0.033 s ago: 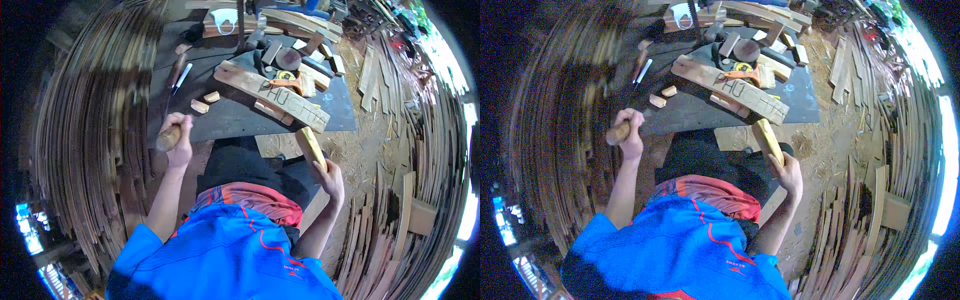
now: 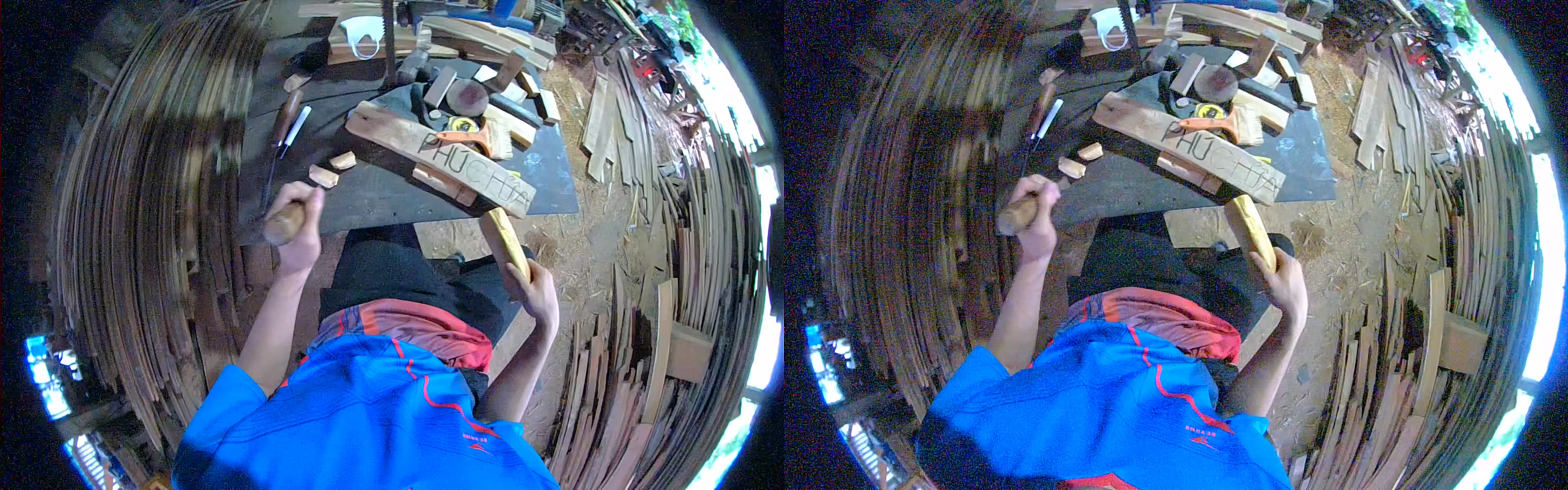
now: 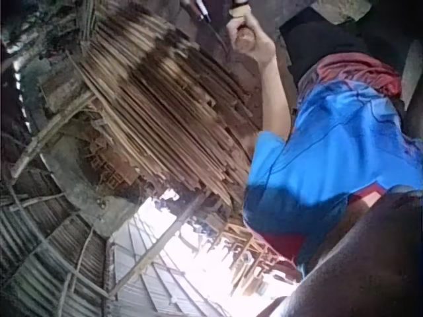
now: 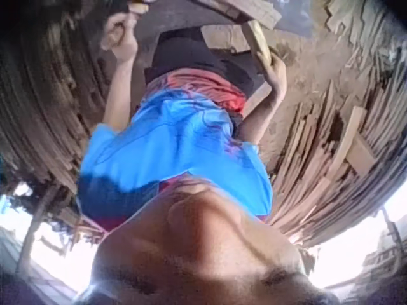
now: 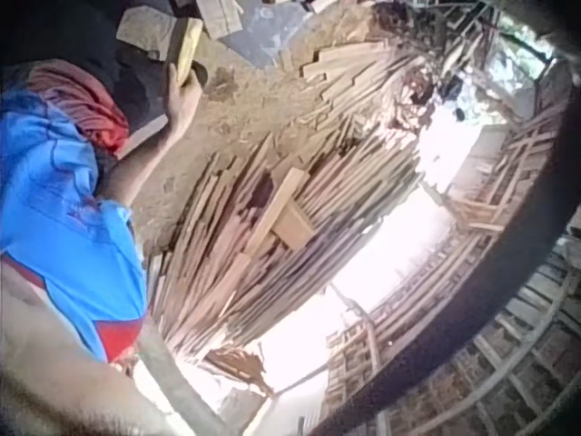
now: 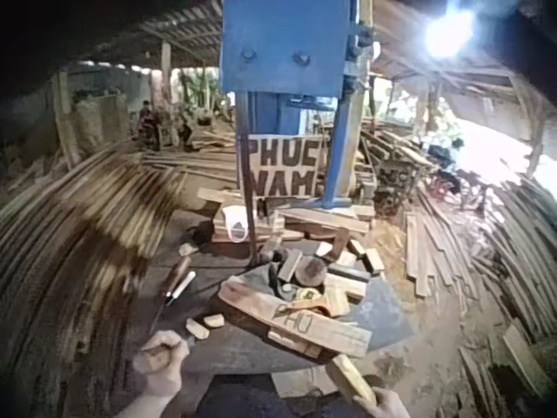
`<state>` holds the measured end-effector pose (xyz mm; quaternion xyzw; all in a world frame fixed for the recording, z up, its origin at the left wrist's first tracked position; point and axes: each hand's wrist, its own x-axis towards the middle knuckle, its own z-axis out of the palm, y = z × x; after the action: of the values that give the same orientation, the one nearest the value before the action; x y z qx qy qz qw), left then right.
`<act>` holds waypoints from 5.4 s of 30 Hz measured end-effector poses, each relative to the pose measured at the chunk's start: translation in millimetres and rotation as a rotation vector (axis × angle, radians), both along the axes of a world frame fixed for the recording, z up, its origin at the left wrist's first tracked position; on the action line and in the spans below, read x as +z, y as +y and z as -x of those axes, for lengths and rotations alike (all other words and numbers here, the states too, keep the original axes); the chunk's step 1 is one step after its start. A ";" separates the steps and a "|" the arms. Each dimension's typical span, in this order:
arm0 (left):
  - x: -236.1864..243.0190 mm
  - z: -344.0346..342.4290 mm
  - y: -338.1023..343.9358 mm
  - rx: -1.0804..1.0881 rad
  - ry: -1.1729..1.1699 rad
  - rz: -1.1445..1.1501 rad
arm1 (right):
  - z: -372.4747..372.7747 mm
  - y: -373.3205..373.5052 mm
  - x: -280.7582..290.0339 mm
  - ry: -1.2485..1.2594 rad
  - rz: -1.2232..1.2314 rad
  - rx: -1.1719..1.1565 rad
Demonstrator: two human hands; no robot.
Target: Use a chisel and a wooden mallet to carve and shape a piece of wood.
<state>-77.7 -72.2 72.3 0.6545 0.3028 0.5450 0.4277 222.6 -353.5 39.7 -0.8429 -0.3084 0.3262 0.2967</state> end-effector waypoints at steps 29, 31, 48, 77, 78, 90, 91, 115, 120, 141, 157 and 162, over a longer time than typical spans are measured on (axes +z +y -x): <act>-16.9 -53.8 -15.8 -0.613 0.030 -0.053 | 28.4 20.8 20.4 -0.068 -0.090 0.051; -16.1 -42.9 -14.0 -0.591 -0.011 0.017 | 31.6 25.9 24.6 -0.031 -0.065 0.065; -11.8 -107.7 3.5 -0.716 -0.173 0.473 | 31.2 27.6 9.3 0.007 -0.094 0.089; -27.7 -124.3 -6.2 -0.505 -0.307 0.349 | 38.3 33.2 0.7 -0.112 -0.139 0.083; -26.7 -127.2 1.4 -0.502 -0.314 0.349 | 37.0 33.0 -0.5 -0.123 -0.144 0.068; -10.9 -145.9 14.0 -0.529 -0.225 0.287 | 37.5 36.4 7.6 -0.119 -0.122 0.075; -6.3 -144.9 15.1 -0.566 -0.215 0.300 | 37.3 35.2 5.0 -0.157 -0.146 0.083; -60.3 -124.9 -36.4 -0.888 -0.270 0.280 | 41.6 37.6 -3.0 -0.138 -0.342 0.022; -46.4 -127.5 -47.2 -0.721 0.057 -0.209 | 33.7 28.3 -15.9 -0.075 -0.259 0.062; -45.6 -120.1 -43.1 -0.684 0.147 -0.181 | 42.1 37.3 -2.3 -0.116 -0.231 0.135; -34.0 -115.2 -43.2 -0.584 0.056 -0.177 | 56.3 41.0 -15.1 -0.301 -0.083 0.164; -78.5 -128.4 -29.3 -0.591 -0.020 0.013 | 76.7 60.0 -21.5 -0.481 -0.007 0.024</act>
<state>50.7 -101.5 -6.2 0.7061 0.0982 0.4015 0.5750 146.0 -293.5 18.2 -0.8915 -0.3813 0.1187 0.2138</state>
